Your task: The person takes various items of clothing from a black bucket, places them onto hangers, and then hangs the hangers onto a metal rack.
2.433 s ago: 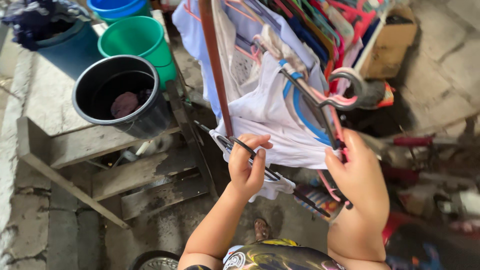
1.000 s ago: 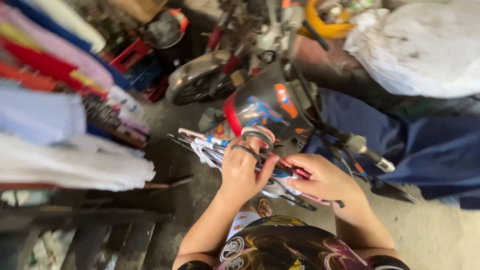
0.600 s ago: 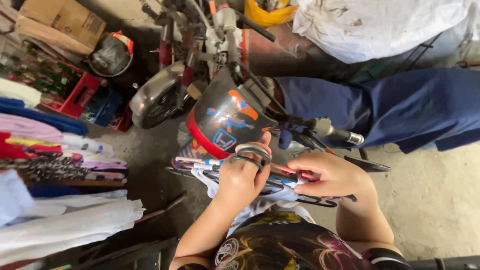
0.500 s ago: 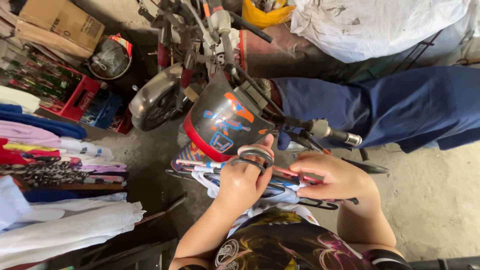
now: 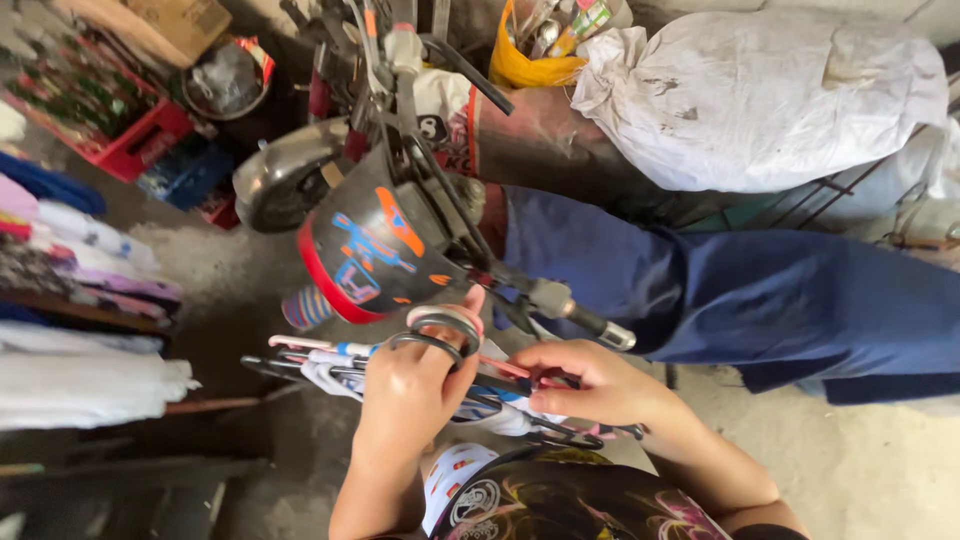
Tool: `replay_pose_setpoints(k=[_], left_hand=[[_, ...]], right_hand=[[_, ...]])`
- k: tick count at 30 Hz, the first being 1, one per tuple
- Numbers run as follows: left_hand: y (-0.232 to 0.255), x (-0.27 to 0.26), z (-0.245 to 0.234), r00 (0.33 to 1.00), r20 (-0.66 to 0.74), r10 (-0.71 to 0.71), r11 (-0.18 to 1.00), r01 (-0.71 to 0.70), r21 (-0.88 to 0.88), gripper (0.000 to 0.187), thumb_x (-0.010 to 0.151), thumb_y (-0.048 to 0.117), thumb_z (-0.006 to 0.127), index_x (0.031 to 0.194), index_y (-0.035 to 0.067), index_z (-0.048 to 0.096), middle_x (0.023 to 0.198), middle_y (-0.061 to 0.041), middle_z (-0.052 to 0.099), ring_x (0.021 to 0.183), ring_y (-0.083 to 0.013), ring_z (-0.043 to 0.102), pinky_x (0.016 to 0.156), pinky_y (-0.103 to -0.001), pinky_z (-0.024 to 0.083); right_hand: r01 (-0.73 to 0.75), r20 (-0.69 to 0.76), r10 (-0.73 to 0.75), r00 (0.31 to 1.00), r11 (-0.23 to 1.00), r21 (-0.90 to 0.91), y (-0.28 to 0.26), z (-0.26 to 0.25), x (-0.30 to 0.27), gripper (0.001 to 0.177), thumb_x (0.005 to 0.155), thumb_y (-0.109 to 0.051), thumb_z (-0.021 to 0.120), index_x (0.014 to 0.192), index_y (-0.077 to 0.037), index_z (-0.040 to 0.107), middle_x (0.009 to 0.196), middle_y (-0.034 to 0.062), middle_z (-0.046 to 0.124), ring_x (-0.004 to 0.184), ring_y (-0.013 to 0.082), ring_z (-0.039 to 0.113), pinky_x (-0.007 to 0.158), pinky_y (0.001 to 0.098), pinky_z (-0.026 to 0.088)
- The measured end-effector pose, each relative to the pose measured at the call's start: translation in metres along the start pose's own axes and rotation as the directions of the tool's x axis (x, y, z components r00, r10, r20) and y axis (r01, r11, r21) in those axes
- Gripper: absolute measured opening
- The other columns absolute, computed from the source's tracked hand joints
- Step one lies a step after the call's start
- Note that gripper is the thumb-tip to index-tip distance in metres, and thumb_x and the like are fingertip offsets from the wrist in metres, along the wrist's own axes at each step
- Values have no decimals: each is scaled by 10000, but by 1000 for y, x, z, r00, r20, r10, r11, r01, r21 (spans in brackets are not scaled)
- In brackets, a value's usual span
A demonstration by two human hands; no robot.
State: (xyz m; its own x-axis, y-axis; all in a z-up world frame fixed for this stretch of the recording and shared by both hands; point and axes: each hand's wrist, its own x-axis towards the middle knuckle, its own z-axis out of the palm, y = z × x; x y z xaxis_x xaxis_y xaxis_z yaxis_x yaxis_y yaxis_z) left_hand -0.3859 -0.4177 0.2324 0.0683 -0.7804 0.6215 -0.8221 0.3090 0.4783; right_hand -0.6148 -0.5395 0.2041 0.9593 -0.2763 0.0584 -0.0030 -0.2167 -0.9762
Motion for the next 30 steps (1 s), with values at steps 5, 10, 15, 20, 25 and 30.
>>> replay_pose_setpoints(k=[5, 10, 15, 20, 25, 30], left_hand=[[57, -9, 25, 1000, -26, -11, 999, 12, 48, 284, 803, 85, 774, 1057, 20, 665, 961, -108, 756, 699, -334, 679, 631, -431, 543], [97, -12, 47, 998, 64, 11, 997, -16, 79, 292, 823, 163, 816, 1049, 37, 683, 822, -107, 698, 592, -310, 658, 592, -429, 543], [135, -8, 68, 987, 96, 127, 988, -117, -101, 296, 847, 97, 761, 1101, -14, 660, 1150, -156, 782, 608, -258, 686, 584, -381, 552], [179, 0, 104, 977, 154, 145, 971, -111, -211, 227, 896, 116, 752, 1061, 13, 635, 1052, -88, 759, 698, -264, 719, 611, -359, 564], [239, 13, 140, 959, 136, 248, 961, -225, -159, 267, 894, 100, 738, 1111, -38, 668, 1147, -116, 755, 648, -242, 705, 592, -353, 562], [308, 29, 206, 949, 145, 279, 935, -234, -265, 202, 900, 85, 724, 1059, -28, 671, 1277, -83, 740, 694, -223, 728, 621, -334, 581]], right_hand=[[-447, 56, 448, 892, 859, 250, -10, -32, -54, 434, 846, -137, 768, 1246, 23, 716, 769, 39, 626, 596, 84, 519, 487, 253, 381], [-287, 146, 270, 952, 951, 112, -7, -64, -99, 417, 899, -155, 765, 1262, 40, 701, 942, 111, 718, 704, 152, 630, 593, 300, 502], [96, 189, -78, 979, 991, -89, -9, -76, -155, 416, 937, -180, 757, 1273, 40, 647, 1120, 157, 751, 981, 244, 746, 838, 354, 575], [-68, 79, 80, 994, 988, -139, -16, -88, -230, 432, 888, -186, 766, 1252, 32, 685, 1117, 160, 766, 1014, 246, 743, 863, 360, 561], [-94, -46, 90, 995, 992, -83, -30, -116, -317, 479, 928, -158, 700, 1346, 57, 604, 1299, 201, 691, 1108, 271, 729, 917, 384, 567], [-147, -239, 110, 965, 979, -141, -31, -133, -434, 409, 972, -112, 630, 1341, 61, 602, 1255, 173, 727, 1080, 243, 743, 869, 350, 595]])
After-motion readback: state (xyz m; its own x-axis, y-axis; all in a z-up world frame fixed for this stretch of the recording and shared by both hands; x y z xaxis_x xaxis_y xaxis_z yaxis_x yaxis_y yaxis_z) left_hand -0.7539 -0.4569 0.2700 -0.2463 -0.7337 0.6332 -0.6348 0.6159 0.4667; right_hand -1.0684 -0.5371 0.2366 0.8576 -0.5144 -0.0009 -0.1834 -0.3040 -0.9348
